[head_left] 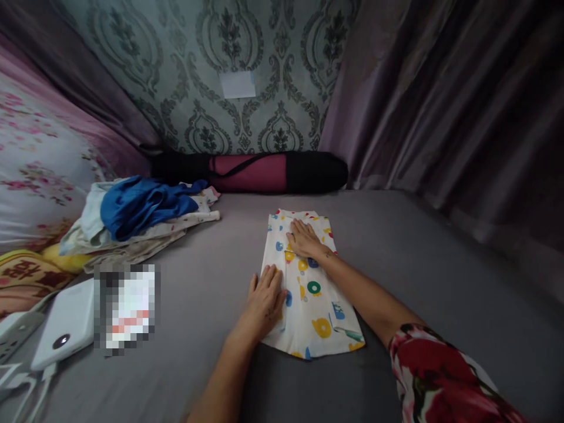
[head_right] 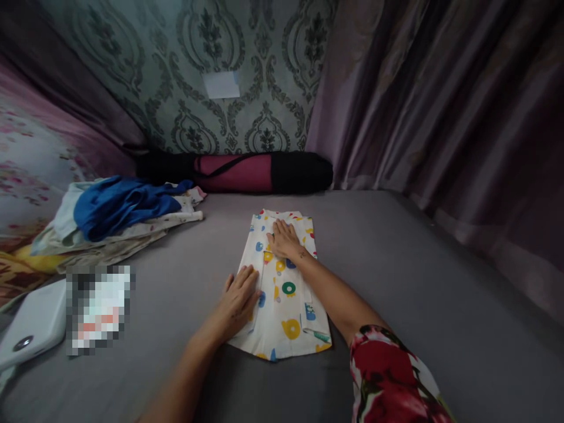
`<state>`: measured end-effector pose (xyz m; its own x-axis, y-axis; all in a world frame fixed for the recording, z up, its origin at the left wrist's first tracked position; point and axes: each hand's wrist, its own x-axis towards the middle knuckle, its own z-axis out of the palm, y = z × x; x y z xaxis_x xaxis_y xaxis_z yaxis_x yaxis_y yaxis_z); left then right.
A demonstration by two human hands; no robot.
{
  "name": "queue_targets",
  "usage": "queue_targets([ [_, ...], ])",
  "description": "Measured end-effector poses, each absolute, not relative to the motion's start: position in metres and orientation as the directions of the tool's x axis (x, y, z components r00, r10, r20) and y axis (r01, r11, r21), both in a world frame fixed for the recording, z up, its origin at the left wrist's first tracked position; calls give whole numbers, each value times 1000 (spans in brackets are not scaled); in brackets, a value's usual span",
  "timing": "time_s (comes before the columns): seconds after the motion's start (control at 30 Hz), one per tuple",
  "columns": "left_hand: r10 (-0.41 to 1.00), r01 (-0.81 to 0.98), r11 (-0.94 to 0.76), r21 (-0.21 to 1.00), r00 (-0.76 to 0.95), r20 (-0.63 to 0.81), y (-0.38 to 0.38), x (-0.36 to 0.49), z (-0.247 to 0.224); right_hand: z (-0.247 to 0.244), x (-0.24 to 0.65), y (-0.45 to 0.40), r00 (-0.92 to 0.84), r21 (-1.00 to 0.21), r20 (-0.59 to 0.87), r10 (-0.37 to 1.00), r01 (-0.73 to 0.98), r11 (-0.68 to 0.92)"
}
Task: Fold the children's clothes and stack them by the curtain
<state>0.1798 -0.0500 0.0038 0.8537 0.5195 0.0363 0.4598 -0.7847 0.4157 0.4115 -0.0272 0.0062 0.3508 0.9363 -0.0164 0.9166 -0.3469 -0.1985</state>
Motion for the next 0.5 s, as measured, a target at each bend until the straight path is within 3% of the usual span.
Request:
queue_targets([
  [0.1,528,471,-783,406,848,34,-50,180,2,5,413,-23,355,-188,35,934,921,-342],
  [0.2,530,472,-786,399,847,41,-49,180,0,4,415,-21,338,-196,-10,941,922,-333],
  [0.33,527,470,-790,393,849,44,-48,180,-2,5,416,-21,349,-191,81,933,925,-329],
  [0.5,517,457,-799,389,854,59,-49,179,-3,8,416,-19,323,-201,45,945,930,-308],
])
